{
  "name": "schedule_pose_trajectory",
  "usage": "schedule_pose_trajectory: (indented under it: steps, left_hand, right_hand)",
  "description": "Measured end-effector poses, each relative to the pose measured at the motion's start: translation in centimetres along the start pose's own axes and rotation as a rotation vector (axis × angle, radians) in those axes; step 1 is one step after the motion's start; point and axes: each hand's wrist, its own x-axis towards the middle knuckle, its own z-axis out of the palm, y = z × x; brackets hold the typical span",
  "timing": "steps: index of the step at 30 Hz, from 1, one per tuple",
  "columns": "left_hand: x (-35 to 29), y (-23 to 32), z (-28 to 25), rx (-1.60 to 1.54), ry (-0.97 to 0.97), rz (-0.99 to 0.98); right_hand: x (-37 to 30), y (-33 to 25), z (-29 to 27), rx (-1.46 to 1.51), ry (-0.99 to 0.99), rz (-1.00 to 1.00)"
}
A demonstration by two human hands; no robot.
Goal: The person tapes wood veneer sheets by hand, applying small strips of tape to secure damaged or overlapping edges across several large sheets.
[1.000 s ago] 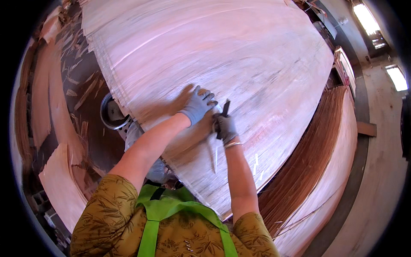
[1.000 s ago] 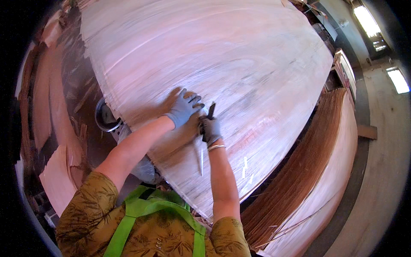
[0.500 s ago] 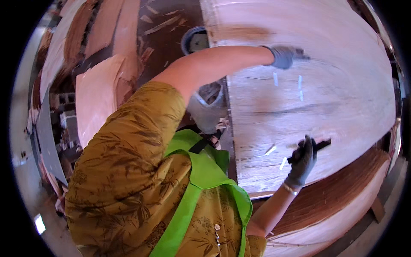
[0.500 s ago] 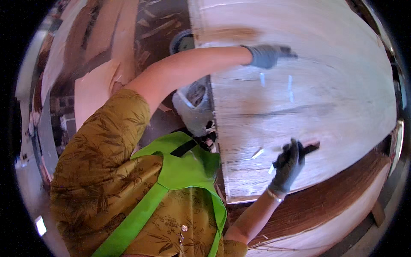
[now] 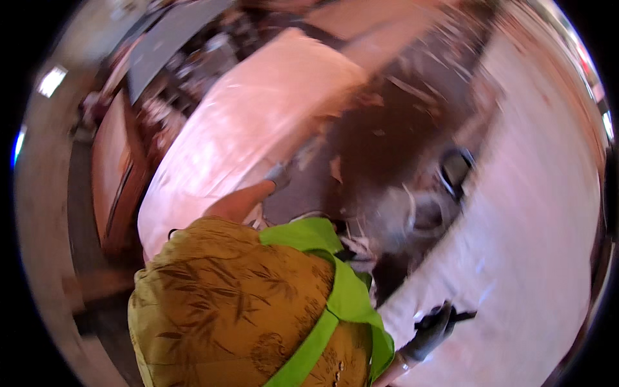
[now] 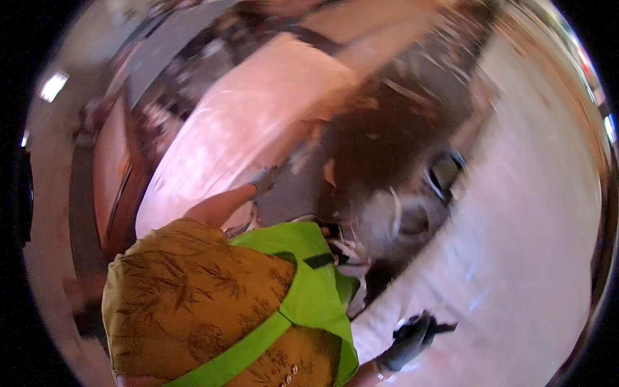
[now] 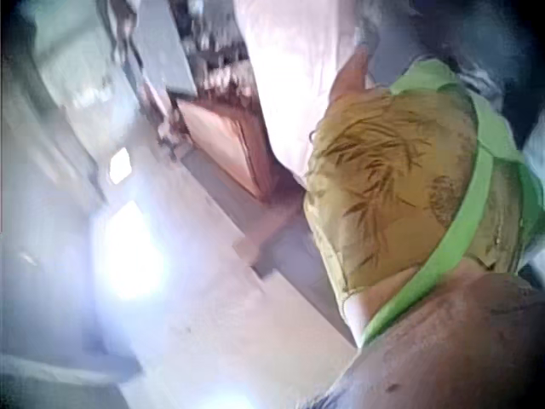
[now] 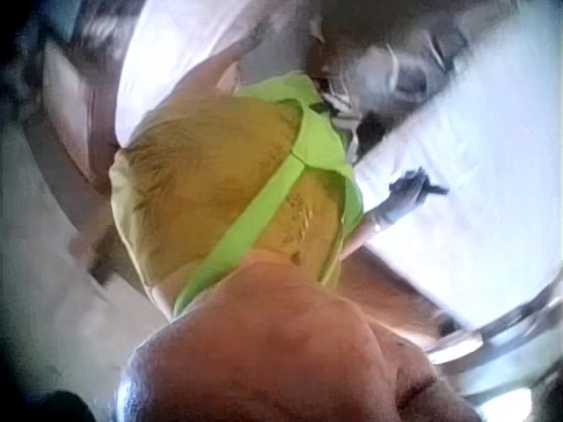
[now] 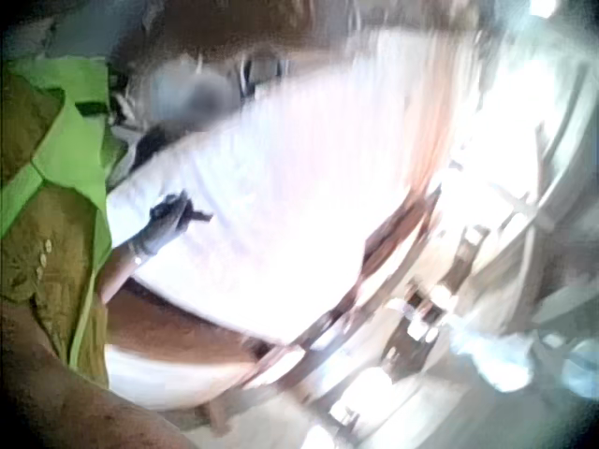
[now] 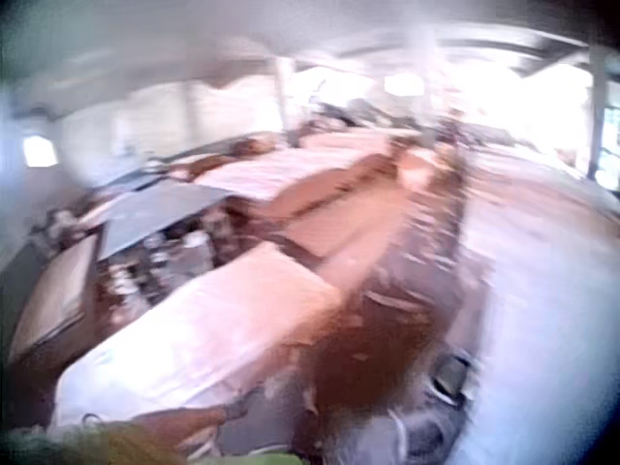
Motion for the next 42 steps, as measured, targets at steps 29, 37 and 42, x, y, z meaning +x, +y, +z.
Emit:
schedule_pose_trajectory:
  steps: [29,37,42]
  left_hand:
    - [-21.2,-47.6,-6.1,-0.672,0.372,-1.539]
    - [-17.6,-53.0,-8.3,-0.717,0.768,-1.302]
    - [-13.6,-47.1,-18.1,-0.718,1.013,-0.946]
  right_hand:
    - [-25.3,6.5,39.6,-0.623,-0.790,0.006]
    - [-28.5,6.8,37.3,-0.404,-0.865,-0.021]
    - [-29.6,8.7,29.7,-0.389,-0.764,0.047]
